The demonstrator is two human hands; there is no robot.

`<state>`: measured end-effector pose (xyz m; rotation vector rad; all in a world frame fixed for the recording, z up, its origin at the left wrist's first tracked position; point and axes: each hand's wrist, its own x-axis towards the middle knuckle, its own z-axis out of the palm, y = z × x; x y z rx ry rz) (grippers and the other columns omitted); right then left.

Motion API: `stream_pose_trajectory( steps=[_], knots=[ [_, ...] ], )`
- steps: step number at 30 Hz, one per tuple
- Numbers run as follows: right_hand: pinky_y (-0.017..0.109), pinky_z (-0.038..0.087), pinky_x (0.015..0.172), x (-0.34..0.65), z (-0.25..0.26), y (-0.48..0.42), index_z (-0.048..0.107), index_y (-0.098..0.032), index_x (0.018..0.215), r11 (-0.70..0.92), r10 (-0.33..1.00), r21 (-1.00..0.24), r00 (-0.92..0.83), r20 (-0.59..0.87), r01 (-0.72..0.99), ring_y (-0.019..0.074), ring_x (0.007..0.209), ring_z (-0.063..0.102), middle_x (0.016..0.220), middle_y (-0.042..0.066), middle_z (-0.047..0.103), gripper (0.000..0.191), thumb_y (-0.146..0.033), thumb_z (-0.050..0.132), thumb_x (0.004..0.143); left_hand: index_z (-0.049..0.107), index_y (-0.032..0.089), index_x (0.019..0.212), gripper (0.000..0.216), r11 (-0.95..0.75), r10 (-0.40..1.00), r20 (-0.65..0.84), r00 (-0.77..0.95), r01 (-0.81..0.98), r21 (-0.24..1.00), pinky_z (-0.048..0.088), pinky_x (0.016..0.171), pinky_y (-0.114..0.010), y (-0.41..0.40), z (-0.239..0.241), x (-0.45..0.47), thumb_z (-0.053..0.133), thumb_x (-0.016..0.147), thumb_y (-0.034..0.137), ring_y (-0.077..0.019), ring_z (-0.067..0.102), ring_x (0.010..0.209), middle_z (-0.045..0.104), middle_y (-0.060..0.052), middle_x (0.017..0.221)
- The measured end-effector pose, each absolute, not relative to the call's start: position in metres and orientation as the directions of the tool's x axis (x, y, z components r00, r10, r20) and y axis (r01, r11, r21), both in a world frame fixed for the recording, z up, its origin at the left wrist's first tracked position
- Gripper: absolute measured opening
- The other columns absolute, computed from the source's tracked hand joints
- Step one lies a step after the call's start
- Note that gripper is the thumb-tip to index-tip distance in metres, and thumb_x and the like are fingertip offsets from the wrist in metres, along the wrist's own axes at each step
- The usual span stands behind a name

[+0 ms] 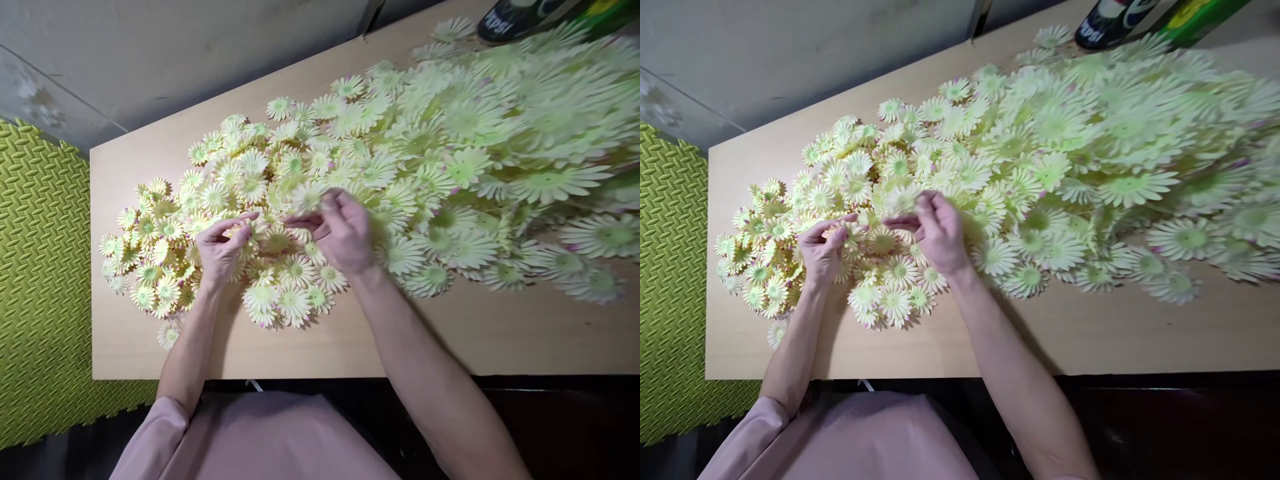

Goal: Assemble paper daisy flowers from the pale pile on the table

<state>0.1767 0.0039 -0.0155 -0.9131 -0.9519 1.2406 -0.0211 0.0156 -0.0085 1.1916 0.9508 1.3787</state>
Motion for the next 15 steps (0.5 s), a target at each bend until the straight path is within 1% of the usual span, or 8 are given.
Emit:
stream_pose_trajectory(
  steps=[3,6,8,9,10,12,14,15],
  knots=[
    [0.03,0.059,0.064,0.188,-0.017,0.011,0.055,-0.027,0.09,0.188,0.961,-0.922,0.258,0.102,-0.338,0.0141,0.068,0.069,0.078,-0.003,0.062,0.026,-0.05,0.067,0.085,0.075,0.024,0.088,0.02,-0.127,0.986,0.151,0.074,-0.26,0.957,0.061,0.059,-0.024,0.017,-0.01,-0.023,0.081,0.073,0.036,-0.0159,0.076,0.081,0.078,-0.004,0.108],
    [0.028,0.056,0.053,0.187,-0.016,0.013,0.058,-0.028,0.099,0.186,0.924,-0.949,0.374,0.082,-0.253,0.0139,0.061,0.067,0.076,-0.002,0.064,0.033,-0.053,0.069,0.082,0.074,0.029,0.102,0.035,-0.135,0.971,0.172,0.164,-0.217,0.967,0.063,0.067,-0.025,0.017,-0.01,-0.019,0.085,0.068,0.031,-0.0181,0.074,0.1,0.073,-0.005,0.121],
    [0.027,0.052,0.046,0.183,-0.015,0.011,0.058,-0.03,0.108,0.175,0.909,-0.961,0.41,0.075,-0.213,0.0129,0.055,0.064,0.075,-0.002,0.066,0.04,-0.055,0.071,0.08,0.074,0.029,0.105,0.039,-0.14,0.961,0.179,0.213,-0.184,0.973,0.065,0.075,-0.028,0.015,-0.009,-0.017,0.086,0.068,0.028,-0.0213,0.069,0.114,0.071,-0.005,0.125],
    [0.026,0.049,0.043,0.182,-0.014,0.01,0.058,-0.031,0.108,0.184,0.903,-0.961,0.423,0.081,-0.207,0.0117,0.051,0.062,0.074,-0.002,0.066,0.04,-0.054,0.073,0.079,0.074,0.029,0.105,0.039,-0.142,0.957,0.18,0.228,-0.174,0.974,0.065,0.078,-0.031,0.014,-0.009,-0.016,0.085,0.068,0.027,-0.0227,0.067,0.118,0.07,-0.005,0.126],
    [0.025,0.046,0.039,0.181,-0.014,0.008,0.059,-0.03,0.104,0.199,0.899,-0.957,0.427,0.093,-0.21,0.0103,0.046,0.059,0.072,-0.003,0.066,0.038,-0.053,0.074,0.078,0.074,0.029,0.105,0.038,-0.141,0.955,0.179,0.238,-0.167,0.976,0.066,0.08,-0.032,0.014,-0.009,-0.016,0.085,0.069,0.026,-0.0238,0.066,0.119,0.07,-0.005,0.127],
    [0.024,0.04,0.033,0.179,-0.012,0.005,0.061,-0.027,0.087,0.221,0.918,-0.948,0.376,0.124,-0.227,0.0079,0.039,0.053,0.066,-0.003,0.064,0.029,-0.051,0.075,0.079,0.075,0.03,0.105,0.037,-0.134,0.951,0.17,0.257,-0.153,0.979,0.066,0.079,-0.034,0.012,-0.009,-0.016,0.084,0.07,0.024,-0.0246,0.067,0.118,0.069,-0.005,0.128],
    [0.024,0.035,0.03,0.178,-0.011,0.001,0.061,-0.023,0.073,0.199,0.963,-0.949,0.226,0.144,-0.243,0.0068,0.034,0.05,0.062,-0.002,0.064,0.031,-0.051,0.073,0.08,0.075,0.03,0.106,0.038,-0.121,0.945,0.161,0.285,-0.152,0.981,0.066,0.079,-0.034,0.01,-0.01,-0.015,0.084,0.069,0.022,-0.0246,0.068,0.116,0.069,-0.005,0.129],
    [0.024,0.035,0.029,0.176,-0.01,-0.001,0.062,-0.021,0.069,0.173,0.98,-0.954,0.136,0.143,-0.245,0.0068,0.033,0.05,0.061,-0.001,0.065,0.033,-0.051,0.073,0.081,0.074,0.03,0.106,0.039,-0.111,0.941,0.155,0.301,-0.157,0.981,0.066,0.08,-0.035,0.009,-0.01,-0.015,0.084,0.069,0.022,-0.0247,0.068,0.116,0.069,-0.005,0.129]
  ],
)
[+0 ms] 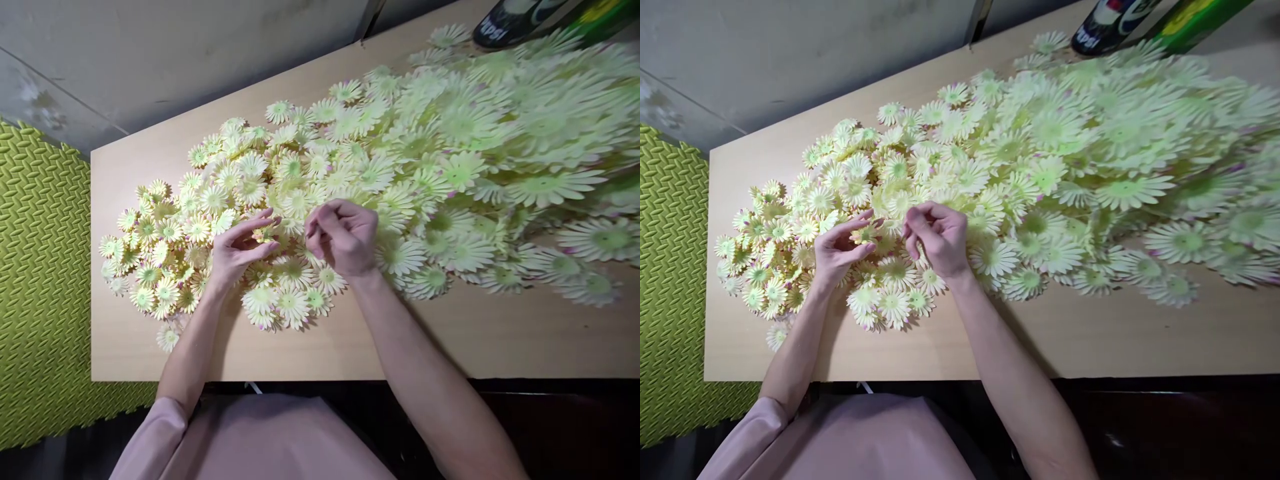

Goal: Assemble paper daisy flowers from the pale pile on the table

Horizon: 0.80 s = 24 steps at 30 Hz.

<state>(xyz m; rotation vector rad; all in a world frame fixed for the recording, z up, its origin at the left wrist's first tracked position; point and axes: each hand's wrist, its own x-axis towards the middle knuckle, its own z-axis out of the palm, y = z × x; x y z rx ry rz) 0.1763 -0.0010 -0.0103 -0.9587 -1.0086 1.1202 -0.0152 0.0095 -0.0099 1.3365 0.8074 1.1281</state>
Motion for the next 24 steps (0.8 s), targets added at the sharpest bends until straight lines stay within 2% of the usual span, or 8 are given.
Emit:
stream_pose_trajectory(
  steps=[3,5,8,11,17,24],
  knots=[
    [0.023,0.037,0.03,0.169,-0.007,-0.007,0.067,-0.019,0.07,0.084,0.992,-0.973,-0.072,0.101,-0.214,0.0081,0.032,0.051,0.054,-0.002,0.063,0.032,-0.048,0.079,0.075,0.074,0.029,0.109,0.04,-0.086,0.927,0.14,0.347,-0.167,0.982,0.064,0.088,-0.038,0.008,-0.01,-0.014,0.084,0.07,0.024,-0.0258,0.066,0.12,0.066,-0.007,0.134],
    [0.022,0.039,0.031,0.163,-0.006,-0.009,0.068,-0.019,0.071,0.054,0.99,-0.98,-0.12,0.077,-0.191,0.0085,0.033,0.052,0.05,-0.003,0.061,0.03,-0.044,0.085,0.069,0.074,0.028,0.109,0.04,-0.1,0.92,0.152,0.362,-0.159,0.982,0.061,0.095,-0.039,0.008,-0.01,-0.014,0.084,0.07,0.026,-0.0267,0.063,0.124,0.066,-0.008,0.134],
    [0.02,0.041,0.034,0.158,-0.004,-0.011,0.069,-0.019,0.073,0.061,0.99,-0.979,-0.115,0.084,-0.196,0.0072,0.037,0.053,0.057,-0.003,0.066,0.028,-0.035,0.089,0.064,0.075,0.028,0.108,0.041,-0.154,0.904,0.198,0.379,-0.144,0.978,0.057,0.103,-0.041,0.01,-0.011,-0.015,0.085,0.069,0.027,-0.027,0.062,0.125,0.067,-0.008,0.131],
    [0.021,0.047,0.041,0.158,-0.004,-0.011,0.071,-0.02,0.078,0.073,0.99,-0.98,-0.105,0.093,-0.186,0.0078,0.044,0.056,0.065,-0.002,0.069,0.022,-0.031,0.087,0.067,0.075,0.029,0.109,0.041,-0.176,0.893,0.208,0.399,-0.115,0.978,0.056,0.103,-0.042,0.01,-0.01,-0.015,0.085,0.069,0.028,-0.0273,0.064,0.123,0.067,-0.008,0.132],
    [0.022,0.047,0.04,0.164,-0.005,-0.01,0.074,-0.02,0.081,0.005,0.989,-0.982,-0.142,0.033,-0.191,0.0085,0.044,0.056,0.066,-0.001,0.07,0.018,-0.034,0.081,0.074,0.075,0.029,0.11,0.04,-0.174,0.895,0.199,0.399,-0.099,0.98,0.058,0.101,-0.042,0.009,-0.009,-0.014,0.084,0.07,0.028,-0.0267,0.066,0.12,0.066,-0.008,0.133],
    [0.022,0.047,0.041,0.167,-0.008,-0.007,0.075,-0.02,0.081,-0.031,0.983,-0.977,-0.185,0.008,-0.211,0.0087,0.046,0.055,0.064,-0.001,0.068,0.018,-0.036,0.081,0.075,0.074,0.031,0.11,0.042,-0.163,0.897,0.201,0.395,-0.127,0.978,0.057,0.102,-0.041,0.009,-0.013,-0.015,0.084,0.07,0.023,-0.0256,0.063,0.124,0.067,-0.006,0.132]
  ],
)
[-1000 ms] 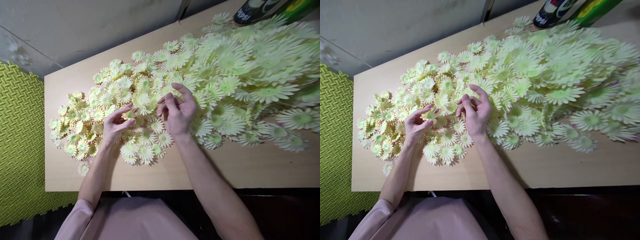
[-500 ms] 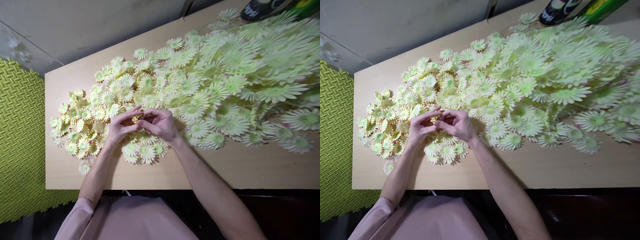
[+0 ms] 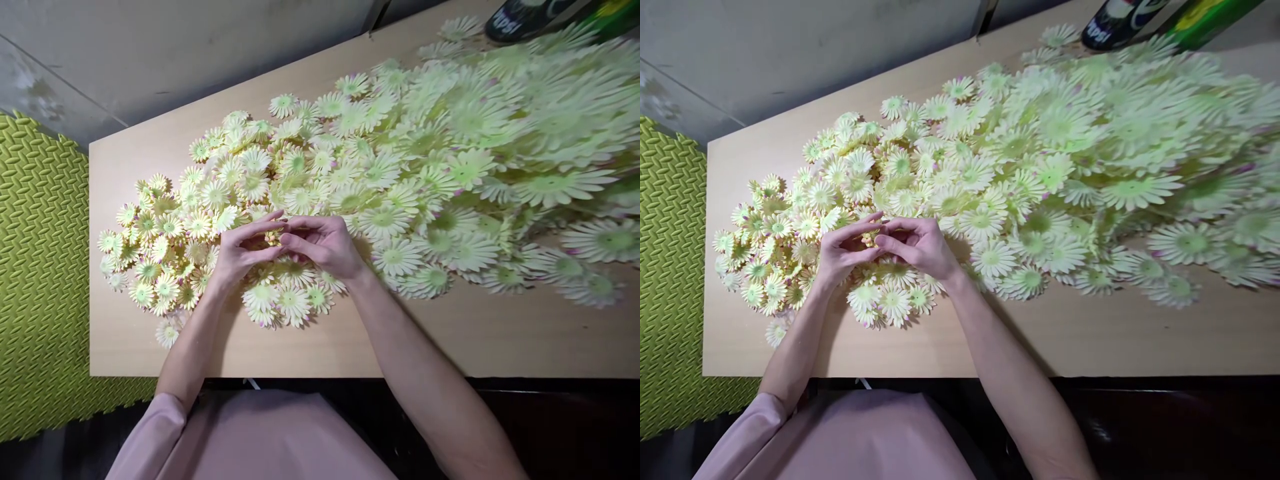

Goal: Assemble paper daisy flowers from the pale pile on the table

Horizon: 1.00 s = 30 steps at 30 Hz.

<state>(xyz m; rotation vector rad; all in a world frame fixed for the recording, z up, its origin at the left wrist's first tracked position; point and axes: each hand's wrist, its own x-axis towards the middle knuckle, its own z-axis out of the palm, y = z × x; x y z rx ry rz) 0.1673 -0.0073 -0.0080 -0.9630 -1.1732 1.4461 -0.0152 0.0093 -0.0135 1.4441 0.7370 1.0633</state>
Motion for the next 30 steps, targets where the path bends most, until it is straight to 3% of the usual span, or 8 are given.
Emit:
stream_pose_trajectory(
  steps=[8,15,24,28,30],
  knots=[
    [0.025,0.057,0.054,0.168,-0.014,-0.006,0.073,-0.021,0.085,-0.04,0.988,-0.979,-0.156,-0.008,-0.202,0.0128,0.06,0.064,0.07,0.0,0.069,0.023,-0.043,0.078,0.077,0.074,0.027,0.11,0.043,-0.102,0.924,0.141,0.354,-0.128,0.987,0.062,0.09,-0.034,0.008,-0.008,-0.014,0.085,0.068,0.027,-0.0257,0.065,0.121,0.067,-0.008,0.132],
    [0.028,0.06,0.057,0.167,-0.013,-0.005,0.063,-0.021,0.083,-0.097,0.985,-0.954,-0.165,-0.051,-0.284,0.0134,0.054,0.065,0.061,-0.002,0.065,0.029,-0.049,0.072,0.082,0.075,0.026,0.102,0.036,-0.168,0.95,0.197,0.242,-0.136,0.976,0.063,0.075,-0.028,0.011,-0.011,-0.014,0.086,0.067,0.026,-0.0203,0.071,0.107,0.073,-0.006,0.12],
    [0.027,0.06,0.057,0.166,-0.01,-0.008,0.057,-0.024,0.088,-0.144,0.969,-0.933,-0.24,-0.065,-0.331,0.0157,0.058,0.071,0.064,-0.001,0.071,0.025,-0.047,0.066,0.088,0.072,0.021,0.096,0.03,-0.216,0.953,0.222,0.207,-0.051,0.975,0.061,0.078,-0.03,0.011,-0.007,-0.013,0.082,0.072,0.036,-0.0181,0.07,0.103,0.074,-0.008,0.115],
    [0.027,0.059,0.057,0.166,-0.009,-0.007,0.062,-0.022,0.086,-0.103,0.976,-0.946,-0.216,-0.036,-0.307,0.0152,0.056,0.07,0.062,-0.001,0.071,0.022,-0.043,0.07,0.086,0.069,0.02,0.1,0.03,-0.227,0.934,0.229,0.274,-0.039,0.973,0.057,0.087,-0.032,0.012,-0.004,-0.014,0.075,0.079,0.041,-0.0192,0.068,0.11,0.073,-0.008,0.115],
    [0.027,0.06,0.056,0.166,-0.01,-0.006,0.065,-0.022,0.087,-0.086,0.978,-0.95,-0.207,-0.024,-0.299,0.0144,0.054,0.069,0.064,-0.001,0.072,0.021,-0.042,0.071,0.085,0.068,0.02,0.103,0.028,-0.195,0.926,0.185,0.329,-0.003,0.981,0.056,0.083,-0.029,0.012,-0.002,-0.014,0.071,0.083,0.04,-0.0181,0.068,0.107,0.072,-0.009,0.117]
  ],
)
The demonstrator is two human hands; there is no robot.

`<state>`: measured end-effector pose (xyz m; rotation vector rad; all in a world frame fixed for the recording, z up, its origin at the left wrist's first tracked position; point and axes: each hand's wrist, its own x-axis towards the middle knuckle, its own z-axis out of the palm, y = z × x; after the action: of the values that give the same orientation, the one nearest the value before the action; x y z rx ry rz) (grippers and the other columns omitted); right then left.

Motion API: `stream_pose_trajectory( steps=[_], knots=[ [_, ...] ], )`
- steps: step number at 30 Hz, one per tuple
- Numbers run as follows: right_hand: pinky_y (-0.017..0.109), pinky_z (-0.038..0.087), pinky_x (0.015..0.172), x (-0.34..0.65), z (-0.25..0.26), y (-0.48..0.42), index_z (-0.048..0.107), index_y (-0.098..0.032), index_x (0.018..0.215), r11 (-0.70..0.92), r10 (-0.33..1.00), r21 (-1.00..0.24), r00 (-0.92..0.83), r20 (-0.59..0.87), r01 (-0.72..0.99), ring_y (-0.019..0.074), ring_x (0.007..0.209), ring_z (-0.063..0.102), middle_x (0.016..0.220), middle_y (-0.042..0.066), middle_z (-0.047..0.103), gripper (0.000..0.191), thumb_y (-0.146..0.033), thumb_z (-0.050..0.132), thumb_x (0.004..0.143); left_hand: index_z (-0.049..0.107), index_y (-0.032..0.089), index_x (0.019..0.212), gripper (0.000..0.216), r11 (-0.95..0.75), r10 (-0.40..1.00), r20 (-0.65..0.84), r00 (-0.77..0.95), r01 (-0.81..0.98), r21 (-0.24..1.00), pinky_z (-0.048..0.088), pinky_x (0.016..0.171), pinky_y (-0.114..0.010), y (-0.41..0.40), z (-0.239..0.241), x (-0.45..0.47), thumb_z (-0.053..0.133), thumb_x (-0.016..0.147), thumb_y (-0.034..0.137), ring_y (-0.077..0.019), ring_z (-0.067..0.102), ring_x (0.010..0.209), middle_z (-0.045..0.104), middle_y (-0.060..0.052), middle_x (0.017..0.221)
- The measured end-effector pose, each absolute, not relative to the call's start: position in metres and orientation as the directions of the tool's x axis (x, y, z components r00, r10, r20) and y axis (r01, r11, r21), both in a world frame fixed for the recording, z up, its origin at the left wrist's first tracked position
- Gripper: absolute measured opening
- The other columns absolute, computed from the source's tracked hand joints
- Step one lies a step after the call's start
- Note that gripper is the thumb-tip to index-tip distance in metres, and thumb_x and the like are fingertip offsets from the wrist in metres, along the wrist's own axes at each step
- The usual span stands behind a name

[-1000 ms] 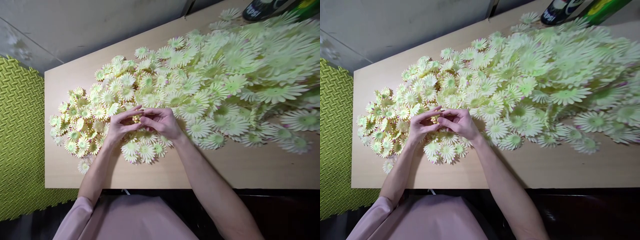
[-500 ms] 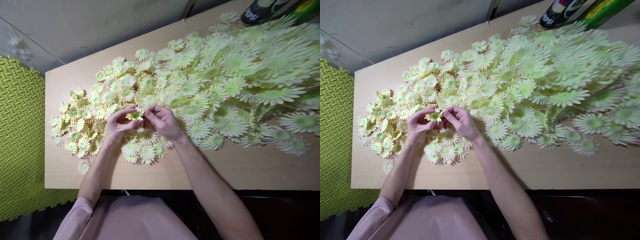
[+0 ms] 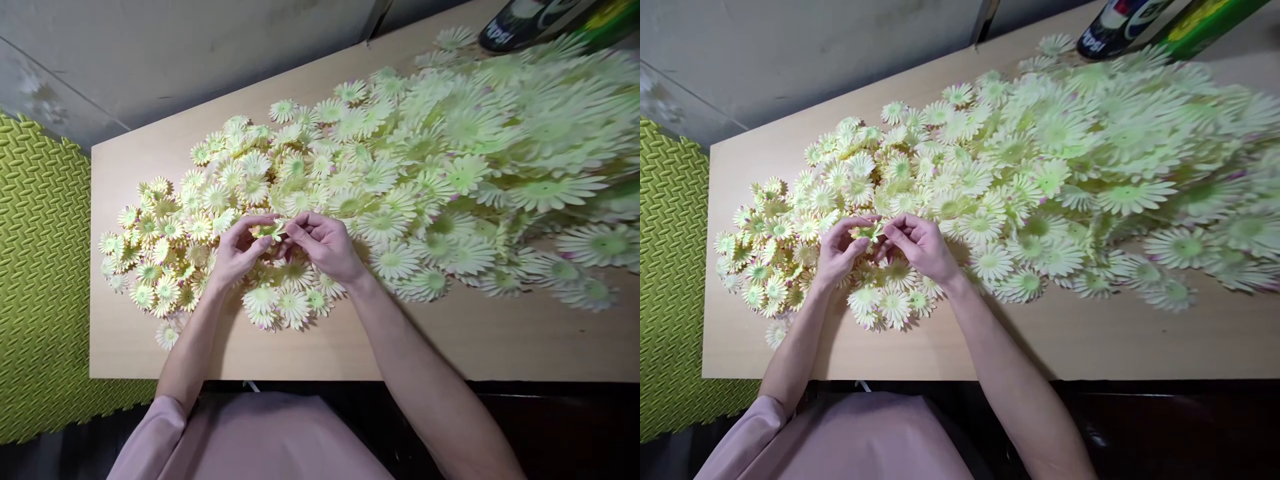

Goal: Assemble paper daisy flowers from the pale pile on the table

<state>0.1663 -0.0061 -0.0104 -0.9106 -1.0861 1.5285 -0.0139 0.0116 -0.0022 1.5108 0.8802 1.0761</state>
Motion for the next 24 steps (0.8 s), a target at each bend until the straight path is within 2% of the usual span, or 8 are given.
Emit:
stream_pose_trajectory(
  steps=[3,6,12,18,24],
  knots=[
    [0.026,0.059,0.053,0.1658,-0.0127,-0.0054,0.068,-0.022,0.088,-0.084,0.98,-0.949,-0.197,-0.023,-0.303,0.0129,0.053,0.068,0.067,-0.001,0.072,0.02,-0.041,0.071,0.085,0.067,0.018,0.099,0.024,-0.13,0.931,0.112,0.346,0.029,0.991,0.054,0.064,-0.022,0.009,-0.0005,-0.0117,0.066,0.087,0.039,-0.0115,0.069,0.081,0.071,-0.01,0.118],
    [0.024,0.059,0.053,0.1649,-0.0142,-0.0052,0.069,-0.022,0.087,-0.082,0.983,-0.949,-0.179,-0.027,-0.306,0.012,0.053,0.067,0.065,-0.002,0.071,0.018,-0.039,0.072,0.085,0.066,0.017,0.096,0.024,-0.096,0.946,0.088,0.313,0.011,0.995,0.048,0.05,-0.018,0.0072,-0.0031,-0.01,0.066,0.087,0.04,-0.0052,0.062,0.059,0.071,-0.01,0.119],
    [0.025,0.061,0.06,0.1654,-0.0129,-0.0059,0.073,-0.021,0.091,-0.077,0.987,-0.955,-0.157,-0.033,-0.287,0.0132,0.062,0.069,0.074,0.0,0.073,0.02,-0.039,0.075,0.082,0.067,0.016,0.096,0.029,-0.052,0.954,0.059,0.293,-0.033,0.998,0.054,0.054,-0.02,0.0087,-0.0081,-0.0102,0.072,0.081,0.041,-0.0072,0.065,0.061,0.071,-0.012,0.119],
    [0.026,0.063,0.069,0.1659,-0.0103,-0.0074,0.074,-0.02,0.091,-0.057,0.979,-0.935,-0.203,0.017,-0.35,0.0141,0.073,0.072,0.086,0.002,0.075,0.019,-0.028,0.081,0.075,0.068,0.016,0.094,0.031,-0.032,0.96,0.041,0.278,-0.037,0.999,0.058,0.059,-0.022,0.0094,-0.0053,-0.0096,0.076,0.078,0.041,-0.0105,0.069,0.068,0.071,-0.013,0.119],
    [0.026,0.064,0.068,0.1666,-0.0078,-0.0073,0.075,-0.019,0.091,-0.066,0.976,-0.931,-0.216,0.014,-0.358,0.0136,0.071,0.072,0.087,0.003,0.076,0.017,-0.025,0.08,0.076,0.068,0.016,0.094,0.032,-0.019,0.958,0.031,0.284,-0.046,0.999,0.058,0.056,-0.022,0.0094,-0.0059,-0.0099,0.076,0.078,0.042,-0.0097,0.068,0.063,0.071,-0.013,0.121]
  ],
)
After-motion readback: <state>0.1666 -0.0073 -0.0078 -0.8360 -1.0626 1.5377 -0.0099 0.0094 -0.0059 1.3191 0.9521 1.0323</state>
